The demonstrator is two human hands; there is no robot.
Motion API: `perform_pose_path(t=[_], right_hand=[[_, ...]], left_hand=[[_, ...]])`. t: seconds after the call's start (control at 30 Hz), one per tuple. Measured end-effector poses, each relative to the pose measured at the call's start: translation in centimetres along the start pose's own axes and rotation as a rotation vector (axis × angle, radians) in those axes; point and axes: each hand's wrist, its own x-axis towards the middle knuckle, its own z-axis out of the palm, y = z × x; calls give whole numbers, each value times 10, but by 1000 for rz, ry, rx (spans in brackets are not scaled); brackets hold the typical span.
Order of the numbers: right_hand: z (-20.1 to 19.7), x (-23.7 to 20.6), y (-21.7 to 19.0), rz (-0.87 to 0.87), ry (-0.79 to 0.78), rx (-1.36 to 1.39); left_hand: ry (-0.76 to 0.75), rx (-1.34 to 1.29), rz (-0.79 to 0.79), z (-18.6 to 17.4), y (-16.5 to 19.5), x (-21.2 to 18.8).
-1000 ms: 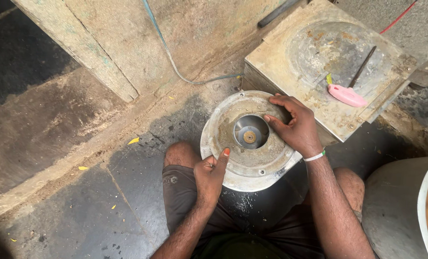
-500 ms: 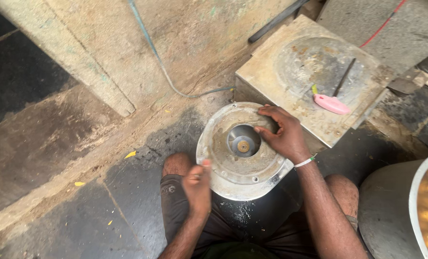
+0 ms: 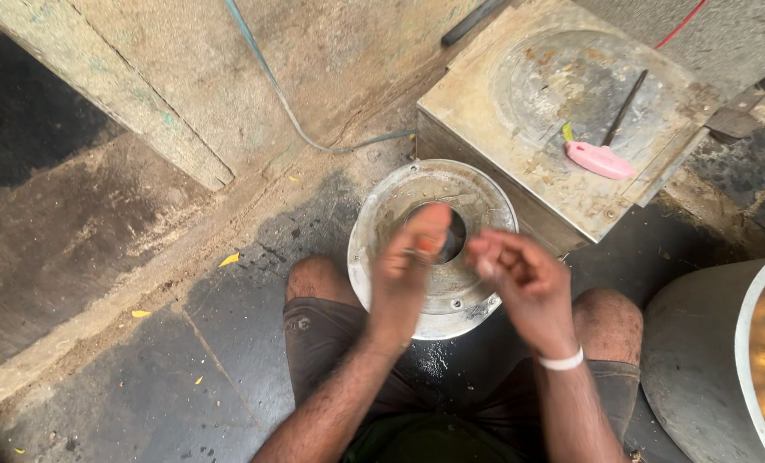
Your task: The person assembles a cylindrical metal machine part on a concrete floor. They place a circular metal ring onto the cylinder, then use a pink-handled tool to tighten bolts around the ring's perimeter. The person also uses a wooden stick to adjust the internal components of the machine.
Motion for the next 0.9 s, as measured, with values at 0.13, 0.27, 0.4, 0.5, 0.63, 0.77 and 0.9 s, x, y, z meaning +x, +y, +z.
perform_pose_path(t=[0.13,0.27,0.4,0.5,0.63,0.77,0.9], right_hand=[[-1,-25,11,-8,-65,235],[-13,-30,18,89,-72,297],[-20,-44,17,137,-81,290],[-14,-55,19,69,-3,40],[5,-59,29,-300,81,-308],[22,-64,34,-371,171,-501],[34,-64,34,-396,233,-525]], left_hand=[[-297,113,-10,15,-4,-11],[-427,185,-90,13,-8,-9],[-288,384,-21,-2,-10,13],[-172,646,-192,-31,-15,45],[-40,914,563,-53,-32,86],[133,606,188,-56,-42,109],[216,369,15,-62,-40,115]])
